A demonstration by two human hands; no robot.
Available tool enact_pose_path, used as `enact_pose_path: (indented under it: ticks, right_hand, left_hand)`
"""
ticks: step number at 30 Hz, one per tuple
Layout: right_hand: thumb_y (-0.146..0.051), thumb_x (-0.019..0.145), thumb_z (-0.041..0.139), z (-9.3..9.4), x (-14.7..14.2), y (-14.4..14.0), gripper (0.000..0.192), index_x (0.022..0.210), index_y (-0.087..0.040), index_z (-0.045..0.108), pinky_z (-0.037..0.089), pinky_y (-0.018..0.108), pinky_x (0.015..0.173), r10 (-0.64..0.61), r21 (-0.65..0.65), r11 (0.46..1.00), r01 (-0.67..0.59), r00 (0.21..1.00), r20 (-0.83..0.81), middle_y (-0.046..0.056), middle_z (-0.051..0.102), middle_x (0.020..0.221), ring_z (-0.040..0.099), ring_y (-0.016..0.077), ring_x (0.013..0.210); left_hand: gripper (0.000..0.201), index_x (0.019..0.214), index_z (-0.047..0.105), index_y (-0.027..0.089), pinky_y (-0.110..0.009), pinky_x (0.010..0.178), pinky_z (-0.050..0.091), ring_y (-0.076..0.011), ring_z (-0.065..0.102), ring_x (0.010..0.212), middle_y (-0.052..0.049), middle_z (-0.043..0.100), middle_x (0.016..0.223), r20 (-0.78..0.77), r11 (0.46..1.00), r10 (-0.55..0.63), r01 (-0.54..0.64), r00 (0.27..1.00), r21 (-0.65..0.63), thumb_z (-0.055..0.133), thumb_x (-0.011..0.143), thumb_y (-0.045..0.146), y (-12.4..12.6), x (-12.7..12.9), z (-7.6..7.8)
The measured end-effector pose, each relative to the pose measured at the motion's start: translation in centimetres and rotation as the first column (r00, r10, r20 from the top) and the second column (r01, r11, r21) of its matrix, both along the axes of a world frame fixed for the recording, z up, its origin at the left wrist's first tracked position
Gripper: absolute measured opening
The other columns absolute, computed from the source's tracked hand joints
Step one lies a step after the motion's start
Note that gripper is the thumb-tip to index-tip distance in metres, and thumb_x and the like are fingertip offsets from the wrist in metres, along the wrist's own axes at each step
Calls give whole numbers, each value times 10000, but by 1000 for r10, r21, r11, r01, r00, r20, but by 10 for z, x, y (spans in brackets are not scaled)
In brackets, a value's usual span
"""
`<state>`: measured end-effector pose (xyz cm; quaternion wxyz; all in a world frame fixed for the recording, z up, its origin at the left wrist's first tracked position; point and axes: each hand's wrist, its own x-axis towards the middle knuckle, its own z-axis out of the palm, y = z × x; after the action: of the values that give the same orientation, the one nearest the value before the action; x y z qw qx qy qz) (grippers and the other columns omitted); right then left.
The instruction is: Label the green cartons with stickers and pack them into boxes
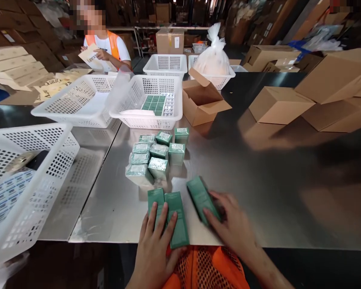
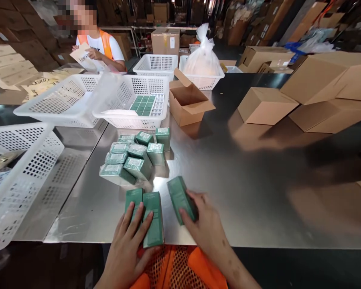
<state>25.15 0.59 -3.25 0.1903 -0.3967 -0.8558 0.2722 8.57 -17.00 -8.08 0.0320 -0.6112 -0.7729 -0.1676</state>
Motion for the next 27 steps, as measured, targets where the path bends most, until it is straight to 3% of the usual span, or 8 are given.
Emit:
enact_pose_path:
  ticks: [5,8,10,12,15,18,22,27]
  right_hand:
    - [-496,895,647,13,-3,-26,418,1238,-258,638,509,289,493,339,-123,938,-323,931,139,19,725,829,672,197,606]
    - [-574,880,631,31,-32,1,435,1168,-254,686,473,287,467,328,88,932,-351,923,202,16,706,793,662,193,606]
    - [-485,946,575,41,-63,28,474,1332,-212,584,536,316,589,245,292,914,-282,957,158,84,708,1024,685,234,850]
    - [-347,961,567,47,-97,55,573,1477,-151,414,544,400,857,294,473,819,-325,945,140,160,569,1360,540,305,1228]
    - [-119,938,495,51,-126,80,569,1495,-171,390,498,433,947,375,546,716,-434,900,224,134,566,1352,520,294,1220]
    - [-95,863,550,47,-107,83,603,1447,-226,479,548,396,790,242,482,817,-316,947,210,118,605,1153,612,270,985]
    - [-291,889,624,25,-34,55,462,1347,-249,583,584,378,649,2,282,958,-41,991,136,135,541,1249,659,188,718]
    - [-452,955,552,2,22,-7,559,1437,-189,448,568,295,497,125,-48,992,-119,981,149,123,684,1098,683,184,624]
  left_hand:
    - [760,1498,416,304,-714,1012,319,-518,173,1454,-144,201,1641,25,998,17,-15,1000,-54,649,807,521,5,3,13]
    - [792,1465,434,414,-804,967,255,-553,174,1436,-147,311,1600,-34,993,60,-64,998,-103,710,744,589,6,4,17]
    - [740,1448,438,459,-796,975,260,-543,160,1443,-123,368,1573,-71,991,70,-78,995,-113,730,769,486,7,6,17]
    - [715,1443,445,463,-763,972,303,-540,158,1444,-114,391,1560,-87,991,70,-79,994,-110,725,787,405,7,8,16]
    - [689,1439,460,451,-715,909,382,-561,194,1423,-128,383,1564,-85,990,70,-79,994,-113,711,799,393,7,8,17]
    - [667,1436,466,445,-671,863,422,-567,223,1410,-130,385,1564,-87,989,73,-84,994,-125,702,814,400,8,8,17]
    - [614,1426,493,423,-669,883,408,-553,220,1417,-141,413,1547,-78,983,100,-110,992,-144,670,838,445,10,9,17]
    - [608,1439,467,432,-682,896,384,-546,229,1418,-146,399,1554,-49,985,79,-86,996,-149,637,855,461,10,5,17]
